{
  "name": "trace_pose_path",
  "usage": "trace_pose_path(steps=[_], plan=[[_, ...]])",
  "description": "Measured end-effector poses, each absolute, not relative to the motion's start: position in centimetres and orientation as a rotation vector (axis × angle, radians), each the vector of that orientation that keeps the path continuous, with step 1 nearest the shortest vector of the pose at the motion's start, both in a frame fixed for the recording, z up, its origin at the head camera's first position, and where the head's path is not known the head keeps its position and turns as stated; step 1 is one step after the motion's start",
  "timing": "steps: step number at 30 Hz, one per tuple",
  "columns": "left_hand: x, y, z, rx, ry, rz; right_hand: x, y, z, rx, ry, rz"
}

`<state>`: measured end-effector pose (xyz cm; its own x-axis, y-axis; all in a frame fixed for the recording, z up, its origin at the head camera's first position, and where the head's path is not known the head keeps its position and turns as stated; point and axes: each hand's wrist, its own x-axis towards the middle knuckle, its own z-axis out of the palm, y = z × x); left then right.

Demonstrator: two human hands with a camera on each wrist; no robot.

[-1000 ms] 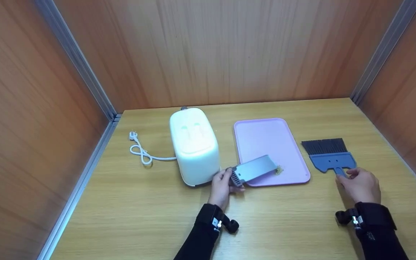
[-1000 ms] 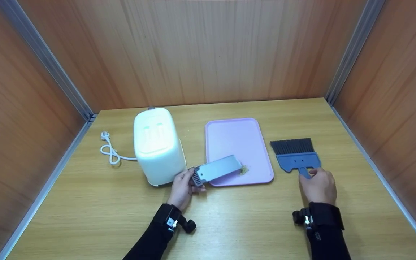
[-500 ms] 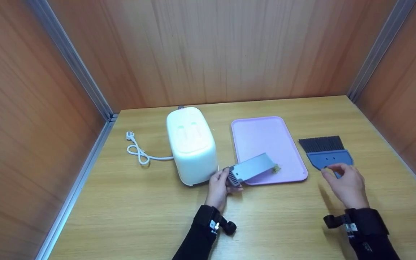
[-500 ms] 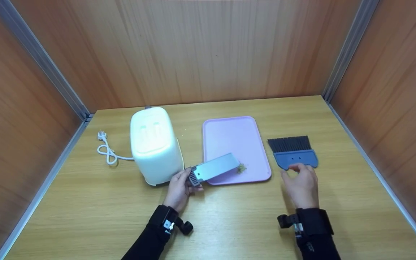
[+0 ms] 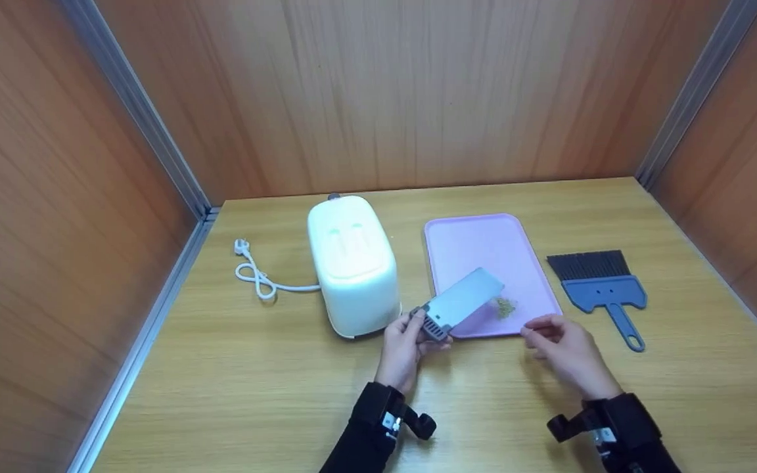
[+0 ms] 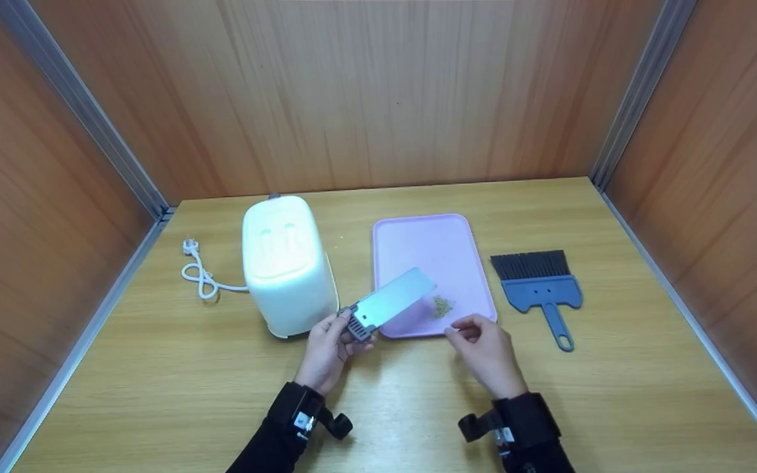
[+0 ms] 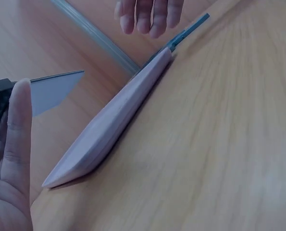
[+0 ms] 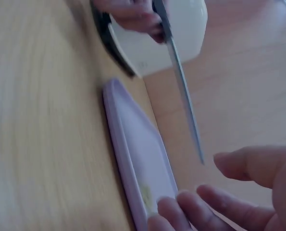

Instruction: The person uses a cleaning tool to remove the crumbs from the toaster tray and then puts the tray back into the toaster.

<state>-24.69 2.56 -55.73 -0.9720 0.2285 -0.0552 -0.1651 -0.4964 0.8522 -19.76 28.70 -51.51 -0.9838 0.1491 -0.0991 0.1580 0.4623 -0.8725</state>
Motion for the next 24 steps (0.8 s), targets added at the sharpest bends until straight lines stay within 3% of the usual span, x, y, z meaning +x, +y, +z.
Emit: trace_pose_path(steps=[11,24], plan=[[-23.5,4.1,-54.7,0.13,1.41,2.539,-19.7,24.3,-51.7,0.09,2.207,-1.934],[-22.9,5.4,-54.9,0.023,1.63,2.42,-20.0,21.9,-52.3,0.138,2.086,-2.122]])
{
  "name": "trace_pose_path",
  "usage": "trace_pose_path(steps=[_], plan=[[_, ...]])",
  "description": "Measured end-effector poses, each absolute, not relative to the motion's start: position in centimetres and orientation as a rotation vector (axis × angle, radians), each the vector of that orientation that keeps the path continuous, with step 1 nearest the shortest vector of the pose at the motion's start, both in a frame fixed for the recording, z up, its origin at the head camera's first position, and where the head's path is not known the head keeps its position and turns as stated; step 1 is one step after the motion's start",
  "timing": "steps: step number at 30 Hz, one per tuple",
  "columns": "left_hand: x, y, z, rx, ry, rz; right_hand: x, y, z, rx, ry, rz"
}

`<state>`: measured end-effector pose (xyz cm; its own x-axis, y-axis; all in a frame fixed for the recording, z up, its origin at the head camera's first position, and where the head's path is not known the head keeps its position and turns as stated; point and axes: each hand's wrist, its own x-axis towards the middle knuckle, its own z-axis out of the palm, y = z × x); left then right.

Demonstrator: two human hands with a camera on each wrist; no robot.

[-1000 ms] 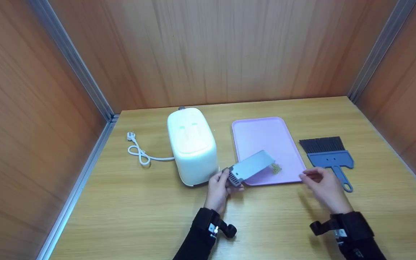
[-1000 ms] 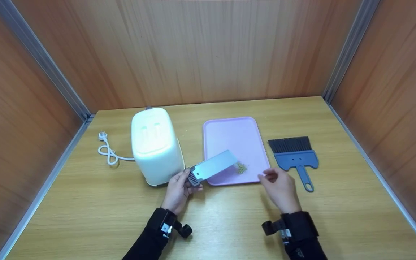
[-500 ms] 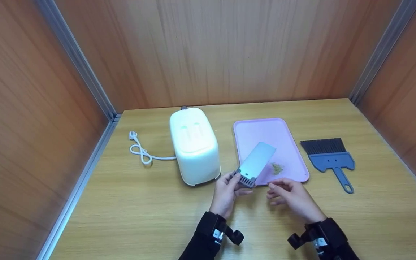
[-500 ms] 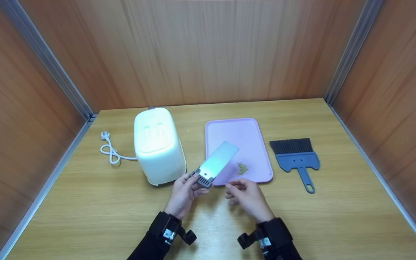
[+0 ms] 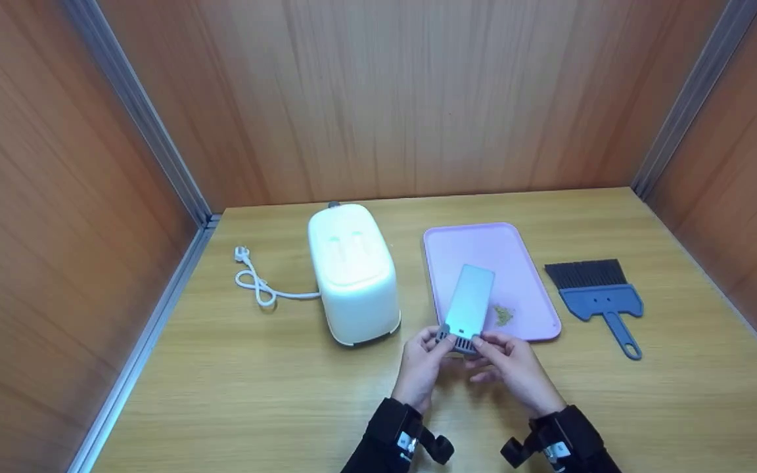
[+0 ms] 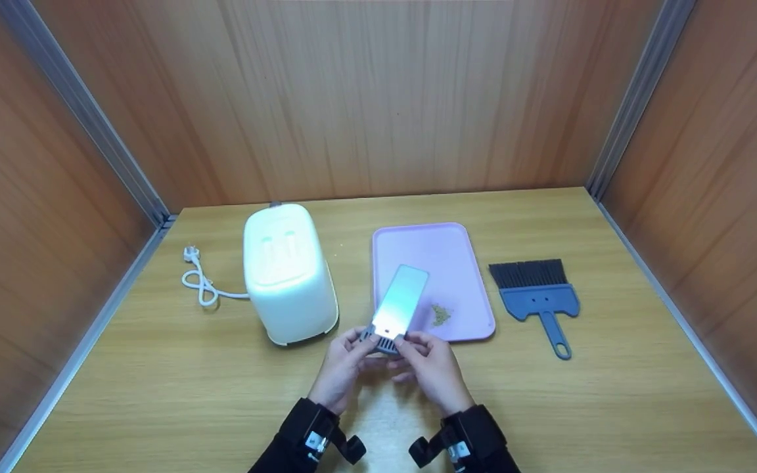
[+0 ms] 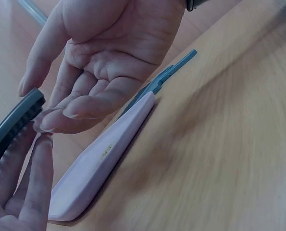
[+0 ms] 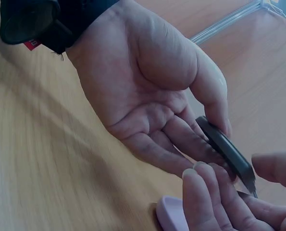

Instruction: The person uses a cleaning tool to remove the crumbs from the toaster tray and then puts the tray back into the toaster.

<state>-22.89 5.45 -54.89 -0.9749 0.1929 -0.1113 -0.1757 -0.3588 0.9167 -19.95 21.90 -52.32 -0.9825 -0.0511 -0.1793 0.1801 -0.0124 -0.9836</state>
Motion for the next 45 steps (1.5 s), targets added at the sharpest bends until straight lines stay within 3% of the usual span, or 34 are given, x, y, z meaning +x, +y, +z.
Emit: trace_pose_path(steps=[17,32,45], plan=[[-22.7,5.3,-55.4,0.025,1.715,2.34,-19.5,22.4,-52.9,0.191,1.801,-2.289],[-21.6,1.5,-54.3,0.047,1.752,2.394,-19.6,24.1,-52.7,0.276,1.813,-2.286],[-21.4,-5.3,-52.8,-0.338,1.986,2.537,-19.1,25.0,-53.4,0.275,1.802,-2.246]])
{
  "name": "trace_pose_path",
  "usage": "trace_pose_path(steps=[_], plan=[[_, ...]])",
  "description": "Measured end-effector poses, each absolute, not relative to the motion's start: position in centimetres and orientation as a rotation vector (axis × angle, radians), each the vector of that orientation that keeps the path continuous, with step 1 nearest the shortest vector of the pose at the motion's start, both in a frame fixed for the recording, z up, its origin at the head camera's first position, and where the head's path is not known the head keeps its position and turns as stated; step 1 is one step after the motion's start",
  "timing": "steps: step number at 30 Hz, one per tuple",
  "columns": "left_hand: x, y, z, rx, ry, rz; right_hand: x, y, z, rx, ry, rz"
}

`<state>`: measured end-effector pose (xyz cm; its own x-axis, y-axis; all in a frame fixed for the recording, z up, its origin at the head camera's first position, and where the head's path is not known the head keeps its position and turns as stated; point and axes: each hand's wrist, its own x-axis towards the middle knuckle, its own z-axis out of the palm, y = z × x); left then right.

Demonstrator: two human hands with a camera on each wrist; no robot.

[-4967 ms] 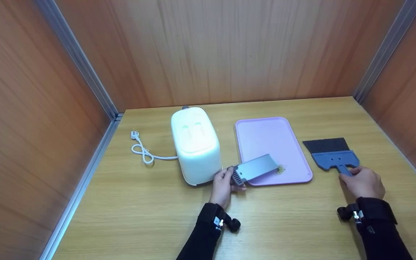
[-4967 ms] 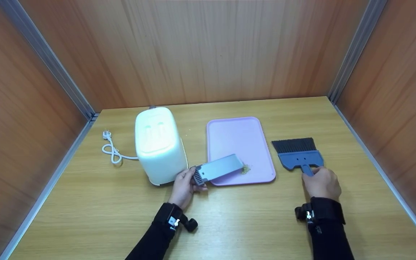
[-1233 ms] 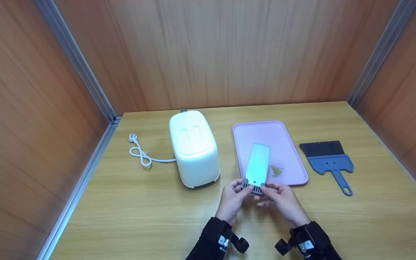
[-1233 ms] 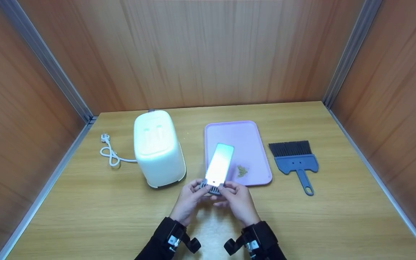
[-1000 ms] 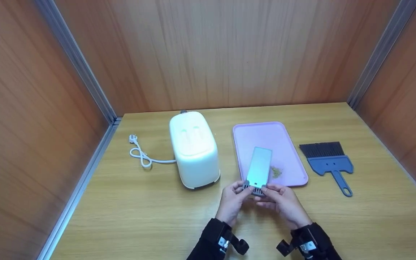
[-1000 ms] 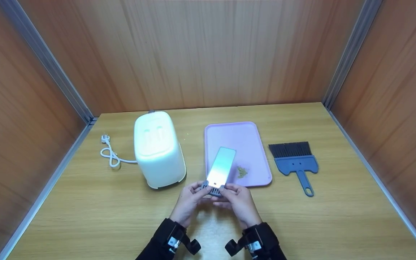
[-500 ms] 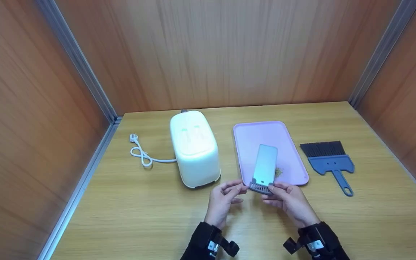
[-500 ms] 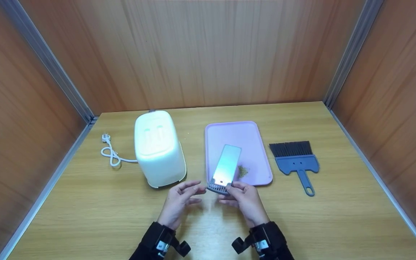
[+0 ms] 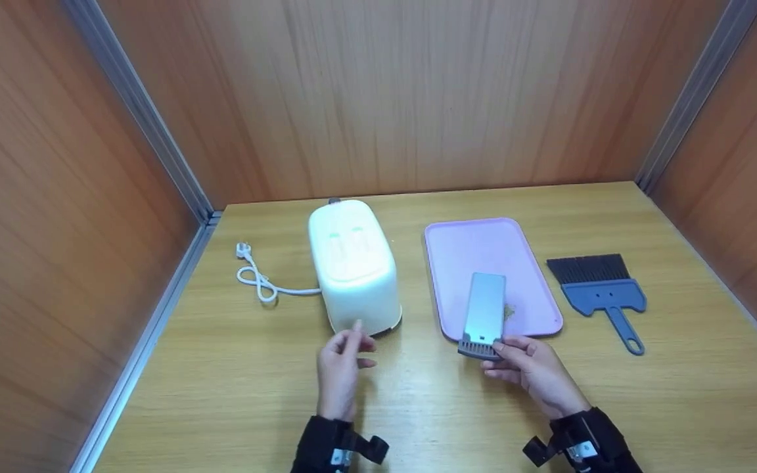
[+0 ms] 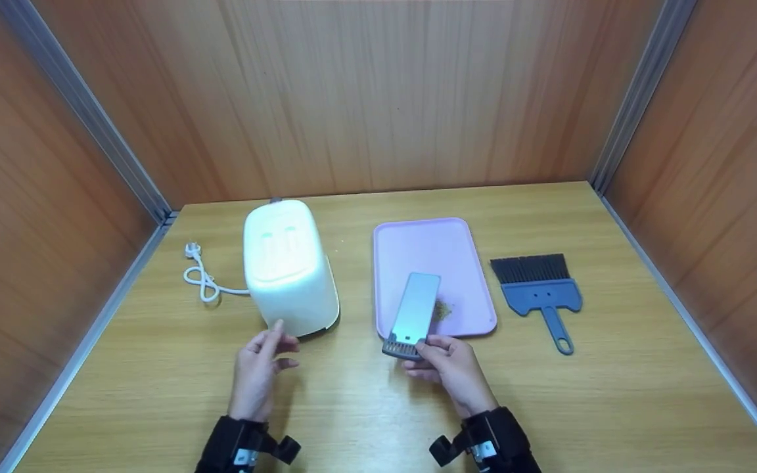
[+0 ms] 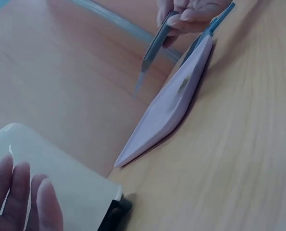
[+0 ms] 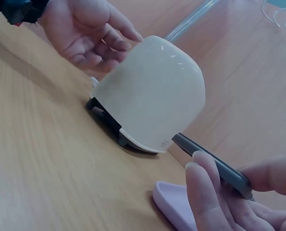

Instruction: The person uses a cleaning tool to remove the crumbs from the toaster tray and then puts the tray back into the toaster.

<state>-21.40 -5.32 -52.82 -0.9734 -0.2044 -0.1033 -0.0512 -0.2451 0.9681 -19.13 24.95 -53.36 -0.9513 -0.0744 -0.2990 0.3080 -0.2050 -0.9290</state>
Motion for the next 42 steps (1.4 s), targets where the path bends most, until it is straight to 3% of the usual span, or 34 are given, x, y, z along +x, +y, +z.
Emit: trace_pose_path(steps=[8,13,26,42], plan=[[-24.6,-9.3,-51.2,0.467,-1.863,-2.144,-18.7,25.0,-53.5,0.299,1.799,-2.228],[-27.3,-11.3,-50.3,0.432,-1.941,-1.996,-18.5,24.8,-53.7,0.3,1.798,-2.206],[-33.8,-13.3,-47.2,0.378,-2.467,-2.111,-18.1,24.3,-53.6,0.292,1.786,-2.182],[-35.7,-12.1,-46.6,0.307,-2.39,-2.238,-17.9,24.1,-53.5,0.237,1.78,-2.167]])
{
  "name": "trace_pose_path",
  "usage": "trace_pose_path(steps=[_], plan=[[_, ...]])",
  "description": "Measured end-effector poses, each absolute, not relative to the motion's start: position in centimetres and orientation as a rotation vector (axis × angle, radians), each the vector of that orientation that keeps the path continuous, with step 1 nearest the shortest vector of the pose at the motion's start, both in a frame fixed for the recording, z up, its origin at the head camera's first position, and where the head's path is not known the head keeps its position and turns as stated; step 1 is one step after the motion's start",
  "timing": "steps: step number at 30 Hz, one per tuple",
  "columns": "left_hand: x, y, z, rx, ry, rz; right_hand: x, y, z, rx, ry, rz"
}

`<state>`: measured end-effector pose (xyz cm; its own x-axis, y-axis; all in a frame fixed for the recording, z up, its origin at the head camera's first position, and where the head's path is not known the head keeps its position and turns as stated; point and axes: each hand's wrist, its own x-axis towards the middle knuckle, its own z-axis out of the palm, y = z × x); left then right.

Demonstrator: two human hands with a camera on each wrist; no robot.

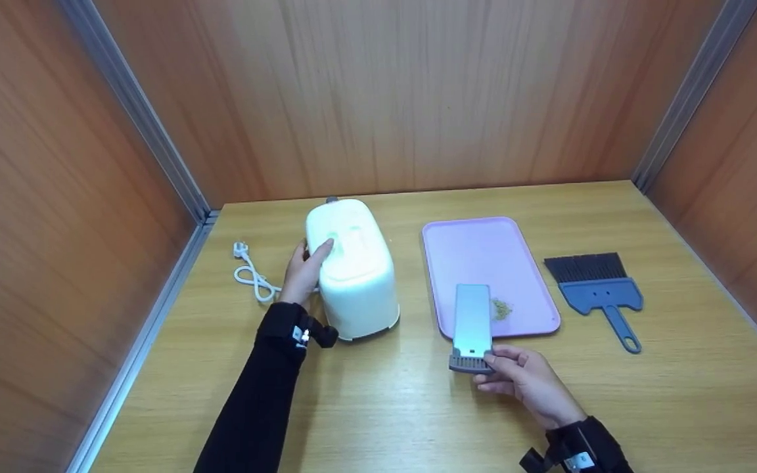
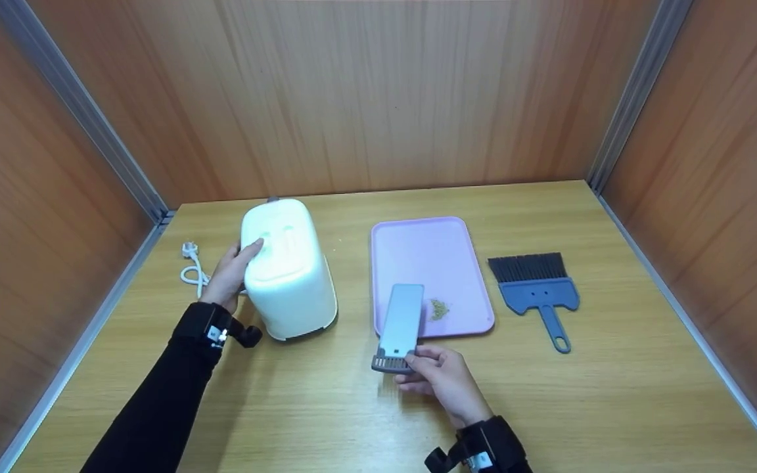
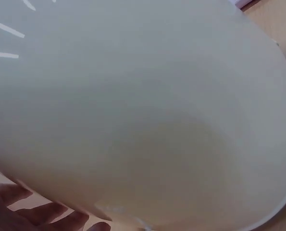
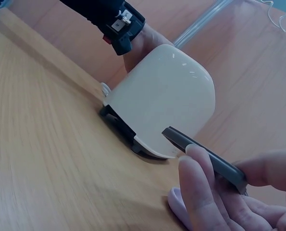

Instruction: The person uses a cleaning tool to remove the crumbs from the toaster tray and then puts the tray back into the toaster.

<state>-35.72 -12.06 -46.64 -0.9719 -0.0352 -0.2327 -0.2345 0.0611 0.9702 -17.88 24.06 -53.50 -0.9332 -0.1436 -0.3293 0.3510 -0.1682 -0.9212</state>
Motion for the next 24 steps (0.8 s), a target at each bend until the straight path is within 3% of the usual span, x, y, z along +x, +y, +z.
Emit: trace_pose_path(steps=[24], plan=[[-35.6,-11.9,-47.1,-0.326,2.133,2.153,-17.3,22.9,-54.1,0.035,1.726,-1.996]])
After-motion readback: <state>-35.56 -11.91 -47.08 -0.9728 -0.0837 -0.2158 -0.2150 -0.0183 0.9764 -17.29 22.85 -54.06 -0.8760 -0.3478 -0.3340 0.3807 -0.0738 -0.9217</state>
